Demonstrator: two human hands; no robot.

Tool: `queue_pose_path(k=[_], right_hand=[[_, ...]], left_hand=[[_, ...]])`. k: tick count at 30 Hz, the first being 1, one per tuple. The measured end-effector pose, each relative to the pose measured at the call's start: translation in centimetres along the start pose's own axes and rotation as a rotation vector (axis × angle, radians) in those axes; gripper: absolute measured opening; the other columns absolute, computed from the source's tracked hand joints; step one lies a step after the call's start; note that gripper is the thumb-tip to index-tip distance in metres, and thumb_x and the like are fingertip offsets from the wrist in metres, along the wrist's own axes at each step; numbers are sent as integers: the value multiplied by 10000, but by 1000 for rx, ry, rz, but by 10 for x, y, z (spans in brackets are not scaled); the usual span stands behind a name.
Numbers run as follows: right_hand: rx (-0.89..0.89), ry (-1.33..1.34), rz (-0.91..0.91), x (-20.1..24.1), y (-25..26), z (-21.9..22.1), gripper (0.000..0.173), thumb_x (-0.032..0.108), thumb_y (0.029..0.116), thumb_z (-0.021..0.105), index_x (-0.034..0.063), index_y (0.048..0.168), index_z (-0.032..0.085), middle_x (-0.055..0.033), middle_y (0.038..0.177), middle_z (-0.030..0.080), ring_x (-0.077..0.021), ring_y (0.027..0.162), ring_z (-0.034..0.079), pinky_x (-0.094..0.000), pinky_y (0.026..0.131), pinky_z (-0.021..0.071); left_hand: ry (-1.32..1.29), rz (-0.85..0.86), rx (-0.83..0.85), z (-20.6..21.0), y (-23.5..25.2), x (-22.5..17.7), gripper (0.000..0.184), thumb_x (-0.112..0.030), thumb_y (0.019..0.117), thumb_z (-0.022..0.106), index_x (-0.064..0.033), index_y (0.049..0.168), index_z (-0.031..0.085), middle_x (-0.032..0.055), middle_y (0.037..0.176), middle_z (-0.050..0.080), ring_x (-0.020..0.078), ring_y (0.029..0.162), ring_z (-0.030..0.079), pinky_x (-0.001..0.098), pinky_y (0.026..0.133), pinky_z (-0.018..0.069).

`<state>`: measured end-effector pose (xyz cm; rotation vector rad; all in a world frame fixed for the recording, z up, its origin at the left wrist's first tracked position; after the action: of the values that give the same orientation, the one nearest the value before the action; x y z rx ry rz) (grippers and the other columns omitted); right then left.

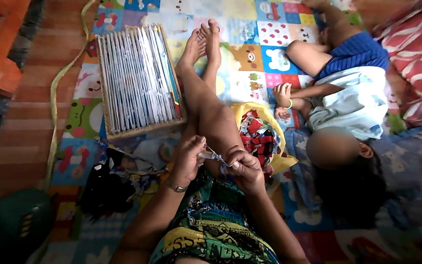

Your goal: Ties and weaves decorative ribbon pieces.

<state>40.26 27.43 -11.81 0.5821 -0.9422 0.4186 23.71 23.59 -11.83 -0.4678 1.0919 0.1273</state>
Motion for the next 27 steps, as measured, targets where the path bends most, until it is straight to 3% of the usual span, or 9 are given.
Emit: queue_pose_path(k=[2,4,9,13,15,21,22,23,27], right_hand=[[79,-129,23,2,1,-7,144,235,983,659,143,933,758,62,1029,686,3,880,605,-179,737,506],[122,-258,46,4,0,-17,184,243,992,621,132,904,738,69,971,668,-10,936,599,-193,792,500],[72,-401,71,11,-1,-13,251,241,1034,523,127,840,634,95,859,595,33,785,546,-163,678,454],[46,-598,77,17,4,-2,177,147,954,666,-4,1044,653,54,788,629,30,660,553,-153,598,477],[55,-643,40,16,5,0,131,118,941,683,-10,954,712,35,793,640,41,673,547,-130,606,466],[-227,-227,168,11,1,-11,116,75,955,626,77,915,735,22,901,680,-31,759,630,-207,670,552],[-250,-161,194,10,0,-12,123,73,957,617,81,916,732,17,886,686,-29,717,621,-204,631,541],[-259,-108,211,9,0,-12,130,73,961,604,82,912,724,16,855,681,-17,647,586,-187,565,502],[-229,114,255,4,0,-10,160,84,984,555,86,921,701,18,791,650,9,525,479,-154,474,401]], left_hand=[[282,210,43,-6,2,-2,171,-97,1022,539,-86,869,613,-63,706,557,-1,617,536,169,589,484],[457,442,113,-7,1,-7,150,-82,985,600,-56,838,616,-71,697,555,-29,633,527,150,618,470],[456,536,278,7,-11,-13,110,-78,969,629,-40,867,642,-88,759,620,-71,685,559,119,657,492],[475,536,312,17,-16,-13,124,-86,963,651,-7,870,675,-56,775,660,-56,705,598,127,668,520],[457,546,299,18,-17,-13,117,-76,962,652,-6,872,676,-49,779,668,-46,715,616,138,678,533],[530,379,467,8,-9,-8,348,-287,911,769,-3,1104,710,-81,753,611,-66,630,466,121,585,396],[575,343,511,7,-9,-7,348,-290,913,768,-9,1116,730,-60,787,660,-62,644,509,129,601,437],[618,334,549,7,-10,-7,300,-274,937,743,-15,1089,747,-36,842,713,-62,693,581,135,656,505],[636,451,544,9,-12,-9,230,-175,1012,621,0,916,735,-31,815,677,-72,753,575,119,716,485]])
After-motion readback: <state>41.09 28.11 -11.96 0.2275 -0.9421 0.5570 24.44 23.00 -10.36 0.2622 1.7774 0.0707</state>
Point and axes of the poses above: each hand's wrist, its own y-axis towards the middle knuckle, its own z-axis out of the palm, x = y × z, the point moved 4 cm from there along y, towards the middle knuckle
